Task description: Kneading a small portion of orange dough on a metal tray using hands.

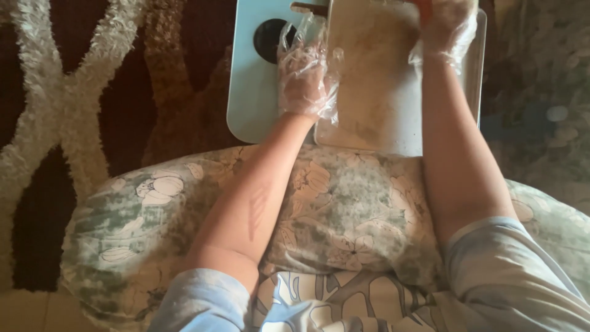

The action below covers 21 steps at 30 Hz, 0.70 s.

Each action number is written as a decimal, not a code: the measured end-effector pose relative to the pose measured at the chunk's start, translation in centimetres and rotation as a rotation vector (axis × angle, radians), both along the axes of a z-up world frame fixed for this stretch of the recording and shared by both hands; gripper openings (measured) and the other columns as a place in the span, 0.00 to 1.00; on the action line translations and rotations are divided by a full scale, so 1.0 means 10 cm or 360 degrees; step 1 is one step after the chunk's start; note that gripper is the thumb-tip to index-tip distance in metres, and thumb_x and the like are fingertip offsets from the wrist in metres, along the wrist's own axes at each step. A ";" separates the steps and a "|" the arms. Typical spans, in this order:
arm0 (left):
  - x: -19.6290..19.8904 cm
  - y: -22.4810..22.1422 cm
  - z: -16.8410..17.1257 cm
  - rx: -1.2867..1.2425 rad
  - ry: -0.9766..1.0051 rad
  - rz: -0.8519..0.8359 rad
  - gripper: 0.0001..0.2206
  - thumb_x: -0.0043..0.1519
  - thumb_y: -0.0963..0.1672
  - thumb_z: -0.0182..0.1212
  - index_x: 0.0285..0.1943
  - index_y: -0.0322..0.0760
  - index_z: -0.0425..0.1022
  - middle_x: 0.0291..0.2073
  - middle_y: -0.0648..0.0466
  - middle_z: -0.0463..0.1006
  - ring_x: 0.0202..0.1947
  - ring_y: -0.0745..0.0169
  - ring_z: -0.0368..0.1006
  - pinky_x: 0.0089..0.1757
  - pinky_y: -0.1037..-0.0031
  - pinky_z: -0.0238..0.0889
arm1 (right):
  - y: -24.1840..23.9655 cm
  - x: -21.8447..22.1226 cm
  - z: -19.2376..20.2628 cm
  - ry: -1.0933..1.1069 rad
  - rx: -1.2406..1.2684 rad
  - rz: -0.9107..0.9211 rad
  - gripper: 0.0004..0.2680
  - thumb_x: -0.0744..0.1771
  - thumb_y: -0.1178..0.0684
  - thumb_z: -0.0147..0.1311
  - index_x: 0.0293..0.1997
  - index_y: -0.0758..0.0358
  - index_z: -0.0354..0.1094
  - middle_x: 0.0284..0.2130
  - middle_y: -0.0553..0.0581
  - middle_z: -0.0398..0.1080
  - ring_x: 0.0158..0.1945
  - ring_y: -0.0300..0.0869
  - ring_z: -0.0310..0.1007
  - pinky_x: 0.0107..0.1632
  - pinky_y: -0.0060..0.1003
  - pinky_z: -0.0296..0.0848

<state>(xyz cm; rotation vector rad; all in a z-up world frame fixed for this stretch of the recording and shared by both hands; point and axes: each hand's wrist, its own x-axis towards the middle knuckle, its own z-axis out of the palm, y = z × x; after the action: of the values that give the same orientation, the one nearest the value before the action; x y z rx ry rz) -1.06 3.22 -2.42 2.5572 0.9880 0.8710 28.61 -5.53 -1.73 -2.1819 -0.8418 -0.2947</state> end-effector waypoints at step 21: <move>0.00 0.01 -0.25 0.0084 0.0177 0.0014 0.31 0.59 0.49 0.61 0.73 0.46 0.59 0.62 0.49 0.74 0.66 0.48 0.65 0.66 0.54 0.54 | 0.04 -0.26 -0.79 -0.1008 -0.1268 0.0041 0.15 0.69 0.49 0.56 0.57 0.71 0.67 0.46 0.70 0.71 0.44 0.63 0.72 0.42 0.60 0.70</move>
<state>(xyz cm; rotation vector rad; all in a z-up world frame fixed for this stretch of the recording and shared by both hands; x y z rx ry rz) -1.06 3.28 -4.92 2.6731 1.0215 0.7744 26.00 -5.08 -9.59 -2.8493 -1.5308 -0.7667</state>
